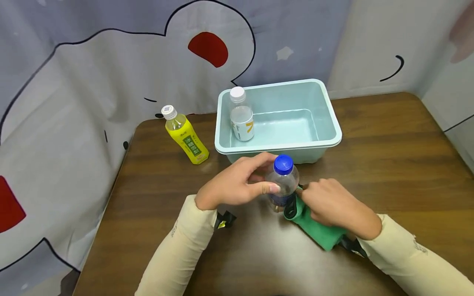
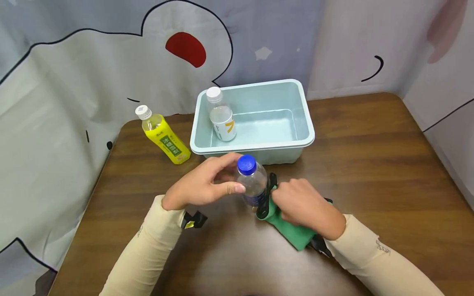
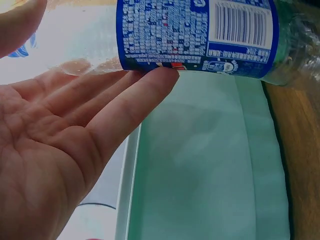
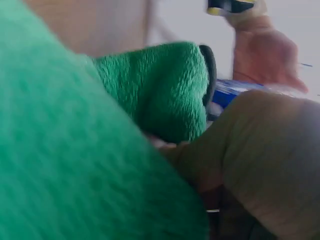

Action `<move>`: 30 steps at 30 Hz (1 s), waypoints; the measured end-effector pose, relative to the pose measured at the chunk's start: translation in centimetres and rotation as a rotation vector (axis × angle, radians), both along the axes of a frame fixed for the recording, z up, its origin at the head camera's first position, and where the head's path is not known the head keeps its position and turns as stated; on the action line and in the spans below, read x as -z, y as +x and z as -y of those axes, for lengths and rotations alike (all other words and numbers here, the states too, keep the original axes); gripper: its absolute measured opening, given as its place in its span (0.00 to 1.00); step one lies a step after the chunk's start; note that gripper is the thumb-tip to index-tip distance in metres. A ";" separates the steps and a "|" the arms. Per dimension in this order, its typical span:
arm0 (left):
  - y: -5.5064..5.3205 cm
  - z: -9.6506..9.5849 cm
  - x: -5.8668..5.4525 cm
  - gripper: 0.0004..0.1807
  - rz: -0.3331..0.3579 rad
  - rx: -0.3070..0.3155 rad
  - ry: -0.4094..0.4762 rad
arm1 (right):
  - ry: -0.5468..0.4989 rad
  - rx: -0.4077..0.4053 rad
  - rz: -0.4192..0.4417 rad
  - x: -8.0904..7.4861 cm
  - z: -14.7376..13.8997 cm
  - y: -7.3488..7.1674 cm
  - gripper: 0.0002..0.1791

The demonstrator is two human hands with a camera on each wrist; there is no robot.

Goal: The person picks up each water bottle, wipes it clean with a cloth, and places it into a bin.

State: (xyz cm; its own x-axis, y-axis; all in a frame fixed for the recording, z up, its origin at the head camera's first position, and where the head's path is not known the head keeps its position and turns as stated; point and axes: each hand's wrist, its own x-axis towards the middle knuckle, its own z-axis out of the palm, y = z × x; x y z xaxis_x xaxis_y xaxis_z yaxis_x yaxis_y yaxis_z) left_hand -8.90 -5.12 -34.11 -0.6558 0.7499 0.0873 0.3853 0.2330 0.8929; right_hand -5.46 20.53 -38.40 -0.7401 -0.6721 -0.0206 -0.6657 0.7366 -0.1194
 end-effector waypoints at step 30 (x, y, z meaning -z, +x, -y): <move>0.8 -0.1 -0.4 0.21 -0.066 -0.121 0.026 | -0.485 -0.091 -0.374 -7.1 -0.2 0.0 0.29</move>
State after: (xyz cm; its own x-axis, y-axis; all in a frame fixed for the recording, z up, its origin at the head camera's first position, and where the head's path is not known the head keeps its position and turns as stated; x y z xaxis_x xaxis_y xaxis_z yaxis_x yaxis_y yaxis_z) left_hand -8.06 -4.99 -33.69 -0.7338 0.6622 0.1518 0.4136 0.2582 0.8731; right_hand -5.45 20.69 -31.34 -0.5771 -0.6007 0.5532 -0.7849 0.5951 -0.1726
